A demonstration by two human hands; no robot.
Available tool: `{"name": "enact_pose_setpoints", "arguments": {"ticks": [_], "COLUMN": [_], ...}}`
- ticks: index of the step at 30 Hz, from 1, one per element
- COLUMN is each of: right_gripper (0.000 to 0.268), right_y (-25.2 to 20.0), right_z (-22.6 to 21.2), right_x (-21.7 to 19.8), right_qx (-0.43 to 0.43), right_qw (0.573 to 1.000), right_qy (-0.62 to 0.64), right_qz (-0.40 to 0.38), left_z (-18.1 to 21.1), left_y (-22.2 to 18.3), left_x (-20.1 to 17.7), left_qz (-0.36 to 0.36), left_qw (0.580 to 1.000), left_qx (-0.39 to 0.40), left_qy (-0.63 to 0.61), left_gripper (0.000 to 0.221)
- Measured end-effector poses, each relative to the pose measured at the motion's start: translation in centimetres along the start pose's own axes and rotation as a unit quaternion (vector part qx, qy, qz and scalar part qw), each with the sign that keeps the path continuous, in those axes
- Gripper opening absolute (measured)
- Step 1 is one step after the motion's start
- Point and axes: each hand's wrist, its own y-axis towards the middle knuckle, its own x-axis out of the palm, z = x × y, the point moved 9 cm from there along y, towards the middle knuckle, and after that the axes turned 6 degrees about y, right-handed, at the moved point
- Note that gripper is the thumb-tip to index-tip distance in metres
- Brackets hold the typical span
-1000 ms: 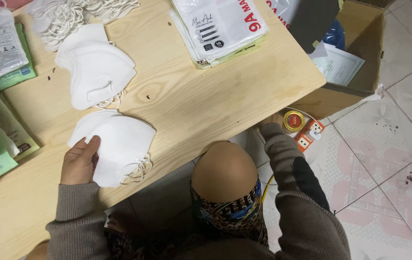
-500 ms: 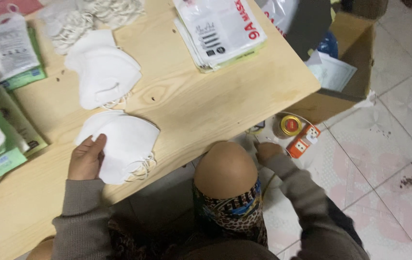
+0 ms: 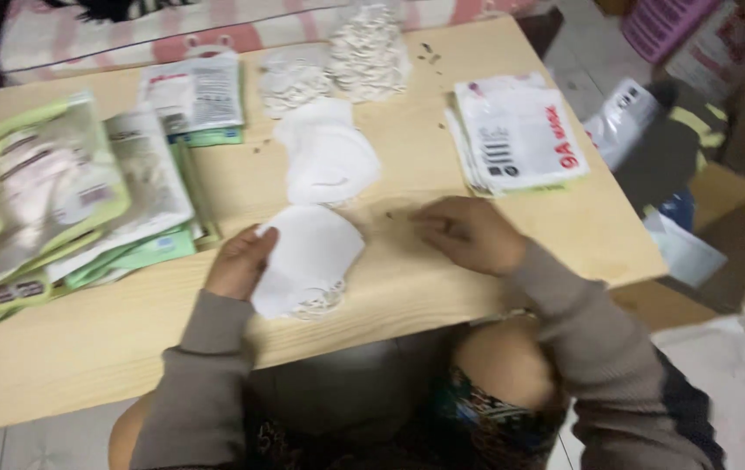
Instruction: Sorting and inspecting face masks on a table for quality control
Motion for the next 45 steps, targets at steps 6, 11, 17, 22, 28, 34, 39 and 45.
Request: {"name": "enact_pose_setpoints", "arguments": {"ticks": [6, 11, 17, 22, 28, 34, 39, 45], "right_gripper": [0.034, 0.034, 0.072, 0.079, 0.040, 0.035, 0.025, 0.024], "right_y": [11.7, 17.6, 17.5, 17.3, 17.2, 16.5, 14.0, 11.7], "right_z": [2.8, 13.5, 13.3, 13.7, 16.3, 15.3, 5.3, 3.7], "right_x": [10.5, 9.4, 10.1, 10.1, 10.2, 7.2, 7.1, 14.2], "right_qx": [-0.121, 0.104, 0.247, 0.237, 0.237, 0.123, 0.056, 0.077], "right_qw": [0.992, 0.986, 0.962, 0.968, 0.969, 0.938, 0.949, 0.946], "right_qy": [0.026, -0.083, -0.110, -0.053, -0.042, 0.294, 0.305, 0.290], "right_qz": [-0.013, 0.105, 0.047, 0.065, 0.052, 0.135, -0.057, -0.125], "left_z": [2.8, 3.8, 1.3, -1.5, -2.1, -3.1, -0.7, 1.3], "left_y": [-2.1, -2.1, -1.1, 0.1, 0.5, 0.8, -0.1, -0.3], "left_x": [1.1, 0.9, 2.2, 1.6, 1.3, 0.1, 0.0, 0.7], "left_qz": [0.004, 0.012, -0.050, -0.055, -0.052, -0.040, -0.005, -0.033], "left_qw": [0.998, 0.998, 0.995, 0.995, 0.994, 0.995, 0.999, 0.999], "left_qx": [-0.019, -0.032, -0.071, -0.077, -0.081, -0.082, -0.050, -0.014], "left_qy": [-0.061, -0.052, -0.042, -0.005, 0.051, 0.043, 0.007, -0.015], "left_gripper": [0.017, 0.015, 0.019, 0.019, 0.020, 0.022, 0.017, 0.021]}}
